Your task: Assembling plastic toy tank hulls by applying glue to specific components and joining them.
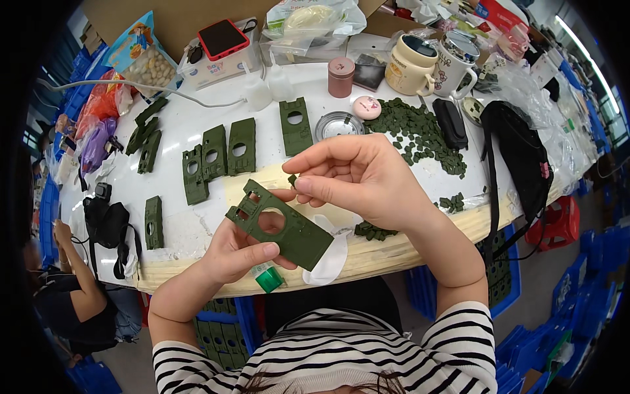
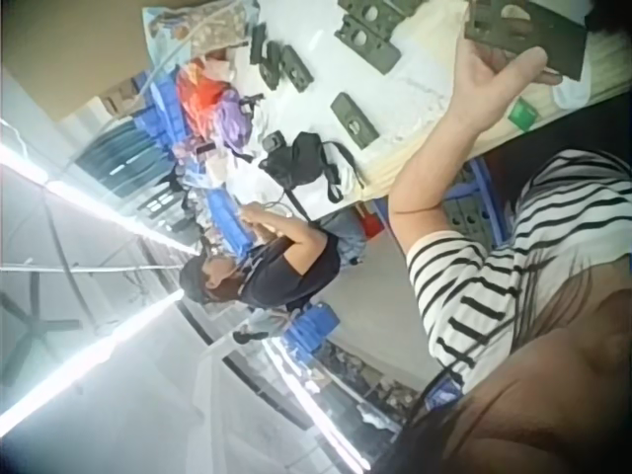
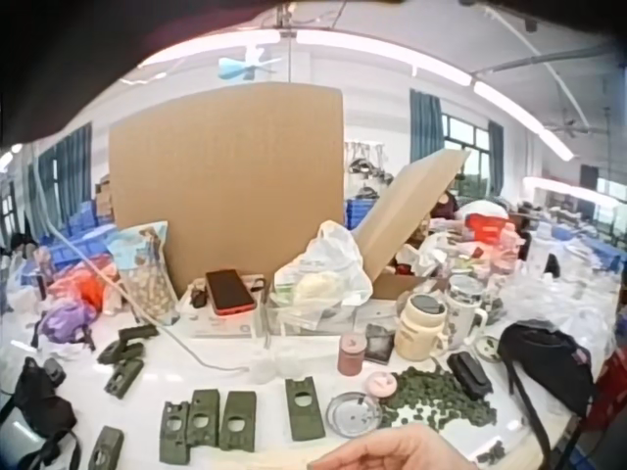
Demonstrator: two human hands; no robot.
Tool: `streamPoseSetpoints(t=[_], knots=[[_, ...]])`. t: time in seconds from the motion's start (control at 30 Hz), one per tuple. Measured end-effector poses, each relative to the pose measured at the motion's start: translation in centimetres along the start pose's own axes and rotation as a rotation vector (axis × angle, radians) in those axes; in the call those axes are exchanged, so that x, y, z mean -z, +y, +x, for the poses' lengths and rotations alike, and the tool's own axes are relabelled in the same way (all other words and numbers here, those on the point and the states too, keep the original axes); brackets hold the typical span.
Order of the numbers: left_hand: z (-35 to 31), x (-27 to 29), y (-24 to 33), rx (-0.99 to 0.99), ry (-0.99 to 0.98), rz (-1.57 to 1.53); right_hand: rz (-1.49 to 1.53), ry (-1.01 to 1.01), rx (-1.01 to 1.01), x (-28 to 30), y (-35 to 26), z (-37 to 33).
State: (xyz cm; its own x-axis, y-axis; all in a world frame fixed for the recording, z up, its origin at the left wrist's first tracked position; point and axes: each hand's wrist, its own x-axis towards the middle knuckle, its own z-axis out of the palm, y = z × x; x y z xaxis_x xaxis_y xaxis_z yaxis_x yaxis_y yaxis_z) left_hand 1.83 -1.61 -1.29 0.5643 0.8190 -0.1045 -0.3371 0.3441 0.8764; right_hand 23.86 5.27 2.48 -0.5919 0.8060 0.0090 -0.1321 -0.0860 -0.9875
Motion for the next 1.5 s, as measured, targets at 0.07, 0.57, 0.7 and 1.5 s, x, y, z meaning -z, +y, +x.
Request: streamPoseSetpoints(t=[0.07,0.57,0.7,1.5], knots=[[0.1,0.1,-0.1,-0.01,-0.013,0.008,0.01,-0.003,-0.006,0.0,0.0,0.0],[0.0,0.2,-0.8,0.057,-0.024,-0.04,-0.482,-0.052,0.331,-1.6,0.4,-0.8],[0.1,0.2,-1.1,0.023,-0.027,-0.022,-0.539,-0.058,0.404,-1.7,0.3,-0.6],[0.0,-0.2,-1.6,0.023,0.0,0.078,-0.708,-0.034,0.447,-2.9,1.6,-0.4]])
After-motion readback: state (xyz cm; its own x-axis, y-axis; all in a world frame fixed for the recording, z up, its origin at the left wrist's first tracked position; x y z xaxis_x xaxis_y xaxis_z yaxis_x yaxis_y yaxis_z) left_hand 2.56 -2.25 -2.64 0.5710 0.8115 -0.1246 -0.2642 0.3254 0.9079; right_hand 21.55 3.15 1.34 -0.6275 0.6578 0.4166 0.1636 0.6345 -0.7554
